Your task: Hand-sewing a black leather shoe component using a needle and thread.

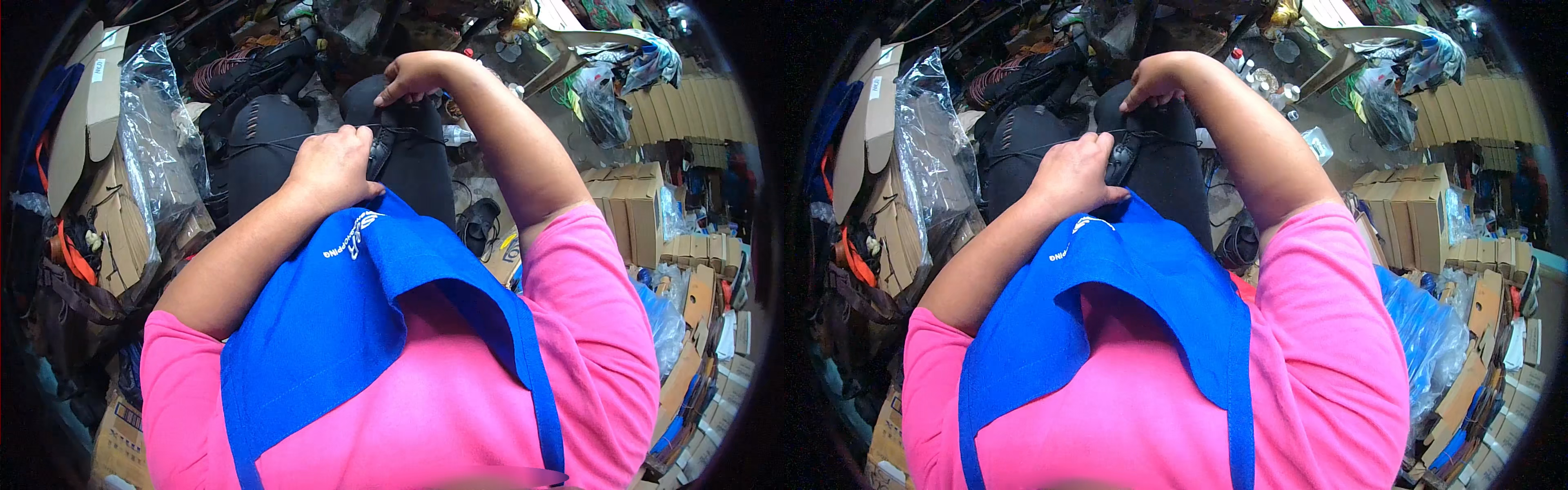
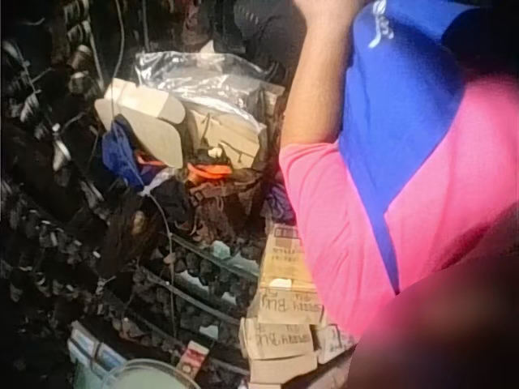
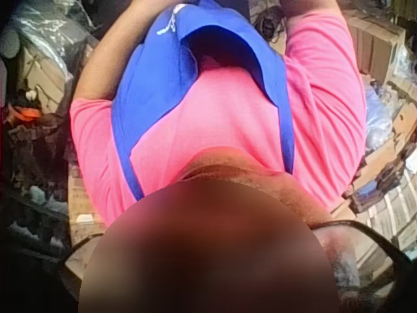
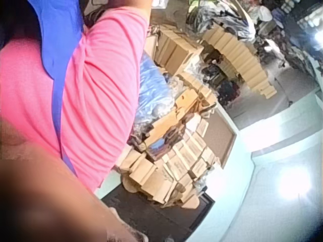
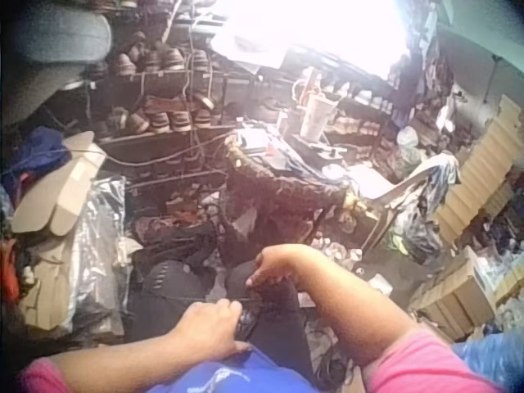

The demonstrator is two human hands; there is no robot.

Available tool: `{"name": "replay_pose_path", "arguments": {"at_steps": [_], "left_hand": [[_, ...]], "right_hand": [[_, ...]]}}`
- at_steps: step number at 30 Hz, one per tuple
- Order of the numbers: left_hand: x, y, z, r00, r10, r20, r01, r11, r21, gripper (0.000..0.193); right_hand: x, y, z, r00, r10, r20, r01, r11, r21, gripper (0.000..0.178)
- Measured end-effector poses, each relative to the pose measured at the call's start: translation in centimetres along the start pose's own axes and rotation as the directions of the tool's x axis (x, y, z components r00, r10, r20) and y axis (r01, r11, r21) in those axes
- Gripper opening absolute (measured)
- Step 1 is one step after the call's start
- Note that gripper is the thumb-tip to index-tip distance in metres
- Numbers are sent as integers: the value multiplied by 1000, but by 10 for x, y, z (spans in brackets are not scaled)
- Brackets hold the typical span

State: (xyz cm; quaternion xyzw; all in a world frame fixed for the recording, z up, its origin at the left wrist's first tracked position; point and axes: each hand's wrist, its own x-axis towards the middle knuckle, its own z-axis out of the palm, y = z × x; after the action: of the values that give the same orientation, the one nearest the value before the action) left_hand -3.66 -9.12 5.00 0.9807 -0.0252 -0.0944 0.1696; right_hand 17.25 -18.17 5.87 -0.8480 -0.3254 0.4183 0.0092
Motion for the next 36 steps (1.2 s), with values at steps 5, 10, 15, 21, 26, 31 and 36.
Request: {"name": "replay_pose_path", "arguments": {"at_steps": [5, 10, 15, 21, 26, 31, 36], "left_hand": [[8, -15, 3, 986, 156, -55, -153, 987, 58, 46], [29, -61, -11, 934, 310, -180, -261, 932, 251, 42], [5, -63, -24, 922, 361, -139, -299, 894, 334, 31], [-21, -30, 15, 964, 231, -134, -202, 958, 202, 24], [-25, -45, 5, 899, 306, -314, -229, 938, 260, 41], [-20, -49, 11, 914, 332, -234, -251, 914, 318, 36], [-15, -23, 32, 914, 314, -257, -253, 937, 242, 34]], "right_hand": [[-18, 42, 19, 980, -167, -108, 196, 893, 405, 31], [-41, 53, 66, 921, -121, -370, 337, 725, 601, 34], [-49, 31, 100, 865, -61, -498, 413, 649, 638, 28], [-20, 28, 92, 807, -209, -552, 486, 766, 421, 30], [-34, 18, 88, 872, -121, -475, 326, 867, 378, 33], [-34, 20, 100, 800, -133, -585, 404, 841, 360, 35], [-45, 30, 74, 871, -123, -475, 282, 917, 280, 35]]}}
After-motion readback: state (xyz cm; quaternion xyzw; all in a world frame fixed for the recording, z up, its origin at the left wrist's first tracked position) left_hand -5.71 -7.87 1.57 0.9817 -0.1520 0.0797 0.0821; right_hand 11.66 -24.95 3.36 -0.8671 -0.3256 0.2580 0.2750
